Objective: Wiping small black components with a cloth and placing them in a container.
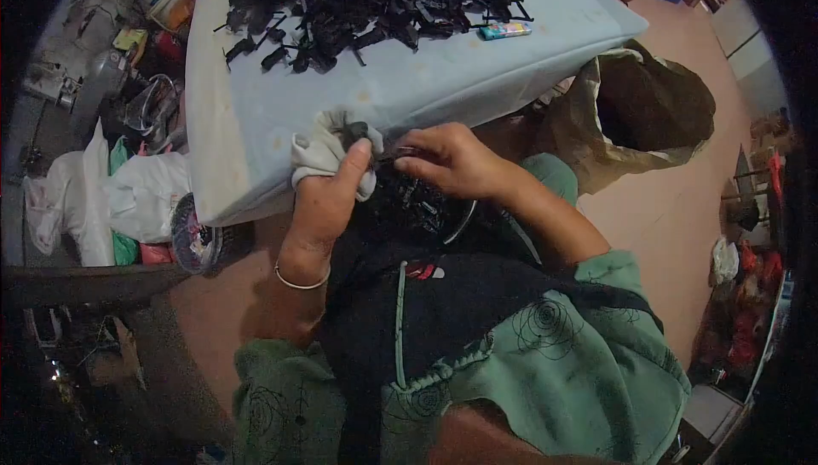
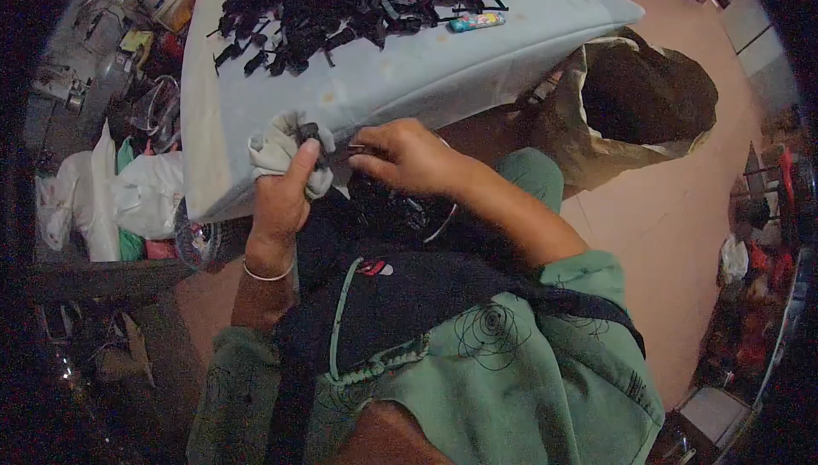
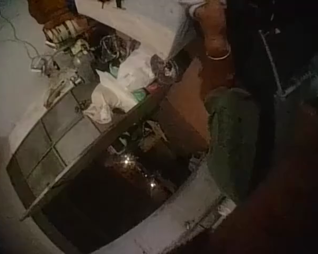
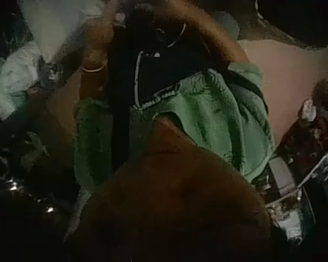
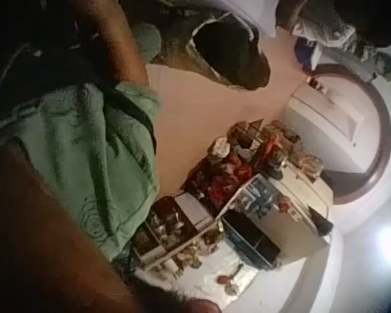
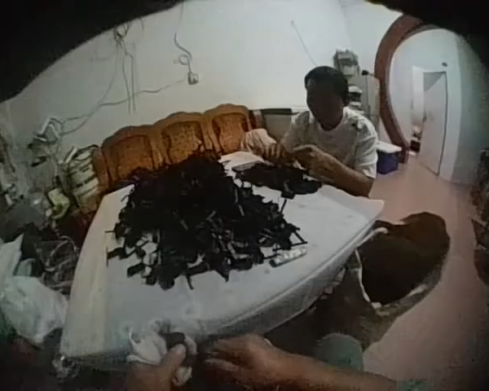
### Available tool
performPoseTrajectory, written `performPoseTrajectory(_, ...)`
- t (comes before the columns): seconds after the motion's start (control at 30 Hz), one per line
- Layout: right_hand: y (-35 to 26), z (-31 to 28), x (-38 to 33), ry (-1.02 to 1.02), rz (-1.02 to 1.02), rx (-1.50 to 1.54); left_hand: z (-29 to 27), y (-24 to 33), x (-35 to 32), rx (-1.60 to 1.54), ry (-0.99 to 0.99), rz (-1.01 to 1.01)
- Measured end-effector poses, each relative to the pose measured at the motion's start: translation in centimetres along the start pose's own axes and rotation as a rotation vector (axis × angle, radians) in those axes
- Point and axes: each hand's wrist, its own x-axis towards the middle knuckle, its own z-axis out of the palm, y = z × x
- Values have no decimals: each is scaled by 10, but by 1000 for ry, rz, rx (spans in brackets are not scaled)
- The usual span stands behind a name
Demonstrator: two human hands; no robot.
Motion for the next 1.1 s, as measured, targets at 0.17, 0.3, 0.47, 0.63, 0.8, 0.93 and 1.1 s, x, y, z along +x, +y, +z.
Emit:
performPoseTrajectory(0.17,0,-6,-8,276,-374,-91,11,-1,-13,195,42,-89)
performPoseTrajectory(0.3,-9,-6,1,248,-449,16,13,5,-13,16,-70,-244)
performPoseTrajectory(0.47,-10,7,-3,278,-182,235,16,9,-12,21,-162,-91)
performPoseTrajectory(0.63,-17,3,-5,186,-144,138,16,14,-11,78,-95,-134)
performPoseTrajectory(0.8,-17,9,4,109,-97,156,15,-1,-6,542,-55,93)
performPoseTrajectory(0.93,-6,30,6,226,-88,282,21,-1,-8,590,4,208)
performPoseTrajectory(1.1,9,-6,20,172,-37,-68,1,-17,2,804,-139,281)
